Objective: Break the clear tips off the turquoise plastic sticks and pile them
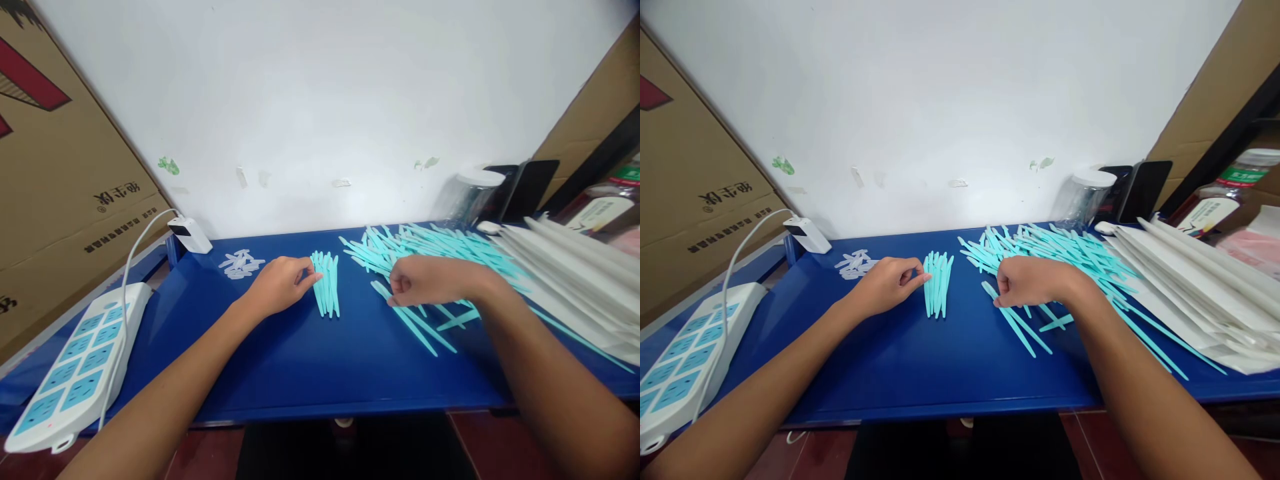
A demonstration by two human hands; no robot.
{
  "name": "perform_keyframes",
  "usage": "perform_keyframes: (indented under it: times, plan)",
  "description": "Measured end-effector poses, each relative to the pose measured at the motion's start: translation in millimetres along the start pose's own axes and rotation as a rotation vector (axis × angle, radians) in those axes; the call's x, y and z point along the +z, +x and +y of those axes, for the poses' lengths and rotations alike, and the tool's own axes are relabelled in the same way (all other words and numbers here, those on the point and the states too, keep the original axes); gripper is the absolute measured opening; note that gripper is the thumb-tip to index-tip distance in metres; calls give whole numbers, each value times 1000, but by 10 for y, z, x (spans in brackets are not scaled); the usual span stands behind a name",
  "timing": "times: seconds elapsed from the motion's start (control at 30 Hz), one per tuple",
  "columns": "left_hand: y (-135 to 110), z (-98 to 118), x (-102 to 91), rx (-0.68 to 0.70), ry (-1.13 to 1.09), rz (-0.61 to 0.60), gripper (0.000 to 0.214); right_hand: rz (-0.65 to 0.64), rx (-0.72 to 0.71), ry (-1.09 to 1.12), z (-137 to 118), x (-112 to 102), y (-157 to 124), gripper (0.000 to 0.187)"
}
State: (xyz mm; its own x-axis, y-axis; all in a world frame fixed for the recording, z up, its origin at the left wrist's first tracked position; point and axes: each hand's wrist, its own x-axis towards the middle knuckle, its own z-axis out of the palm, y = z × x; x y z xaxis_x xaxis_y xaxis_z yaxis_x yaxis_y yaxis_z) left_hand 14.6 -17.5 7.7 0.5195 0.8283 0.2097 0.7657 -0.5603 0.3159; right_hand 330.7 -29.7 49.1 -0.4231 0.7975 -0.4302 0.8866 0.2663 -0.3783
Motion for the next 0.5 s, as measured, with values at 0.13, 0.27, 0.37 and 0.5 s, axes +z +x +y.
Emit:
perform_keyframes:
  times: [0.13,0.27,0.37,0.5]
  plan:
    - [2,20,-7,9,16,-3,36,18,89,-53,-28,47,29,36]
    - [0,15,-14,26,17,8,35,-46,16,-16,-93,90,30,27]
    - [1,3,-12,20,18,12,36,-87,-73,9,-117,119,34,27]
    - [-1,21,0,49,-6,23,36,-54,-165,25,-119,134,65,34]
